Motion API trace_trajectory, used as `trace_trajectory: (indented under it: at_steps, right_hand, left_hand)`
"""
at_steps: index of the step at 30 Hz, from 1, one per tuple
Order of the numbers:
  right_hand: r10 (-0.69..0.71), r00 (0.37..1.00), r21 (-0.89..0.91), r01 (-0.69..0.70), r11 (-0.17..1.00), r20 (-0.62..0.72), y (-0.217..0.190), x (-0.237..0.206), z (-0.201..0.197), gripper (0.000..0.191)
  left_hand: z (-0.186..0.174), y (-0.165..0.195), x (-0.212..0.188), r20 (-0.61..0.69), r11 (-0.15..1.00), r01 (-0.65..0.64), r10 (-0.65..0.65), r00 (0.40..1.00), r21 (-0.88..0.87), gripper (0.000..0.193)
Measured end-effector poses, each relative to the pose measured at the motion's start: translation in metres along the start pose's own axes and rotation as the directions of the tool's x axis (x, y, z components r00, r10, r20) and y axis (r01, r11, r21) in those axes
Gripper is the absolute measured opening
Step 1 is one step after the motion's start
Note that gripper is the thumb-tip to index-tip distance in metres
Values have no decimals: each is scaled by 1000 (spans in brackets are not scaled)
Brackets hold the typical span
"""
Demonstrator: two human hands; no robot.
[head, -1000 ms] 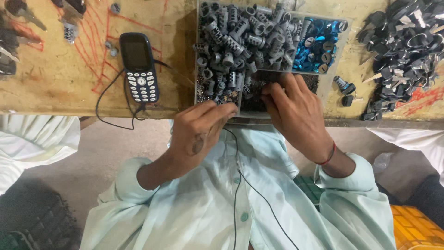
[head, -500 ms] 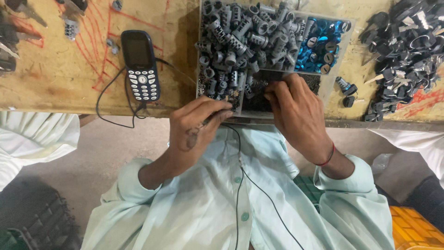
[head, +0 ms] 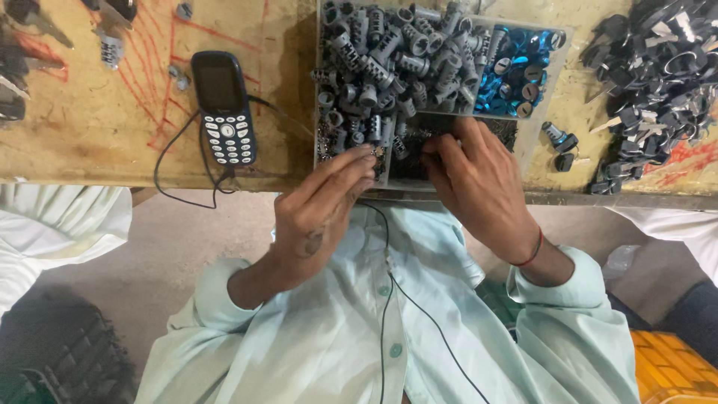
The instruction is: The person sits at a workbench assembling ignition suppressor caps. They pick a gray ribbed cap and a spring or terminal from a compartment tray, insert the spring into the cap by hand, press the parts together, and place the finished assembly onto a pile of completed caps on the bench.
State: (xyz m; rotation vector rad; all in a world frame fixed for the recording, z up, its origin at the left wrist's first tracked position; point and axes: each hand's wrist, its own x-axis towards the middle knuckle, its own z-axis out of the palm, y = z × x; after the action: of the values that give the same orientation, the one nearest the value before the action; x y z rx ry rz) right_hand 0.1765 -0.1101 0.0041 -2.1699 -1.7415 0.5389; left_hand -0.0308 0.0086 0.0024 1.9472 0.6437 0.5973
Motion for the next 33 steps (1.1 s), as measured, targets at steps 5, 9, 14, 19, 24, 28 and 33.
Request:
trace_trajectory:
  at_steps: [5, 9, 14, 19, 24, 28, 33]
  right_hand:
    - [85, 995, 129, -78, 989, -55, -2, -5, -5, 15]
    - [189, 980, 358, -155, 921, -60, 1, -10, -5, 16]
    - [214, 975, 626, -133, 769, -55, 12, -17, 1, 15]
    - [320, 942, 888, -228, 400, 97, 20, -27, 6, 9]
    - [271, 948, 945, -234, 228, 169, 22, -36, 6, 8]
    - [173, 965, 974, -214, 78, 198, 20, -43, 12, 6]
    - [208, 961, 972, -208, 112, 181, 15, -48, 15, 10]
  left_hand:
    - [2, 2, 0, 4, 1000, -23, 23, 1000, 2, 32]
    - [1, -4, 1, 38, 994, -97, 99, 994, -47, 29]
    - [13, -4, 2, -53, 992, -50, 44, 998, -118, 28]
    - [19, -5, 3, 85, 947, 58, -33, 996, -316, 28]
    - [34, -4, 8, 167, 820, 217, -150, 974, -530, 20]
    - [45, 0, 11, 283, 660, 361, -226, 932, -659, 15]
    - [42, -3, 14, 260, 700, 244, -86, 962, -671, 17]
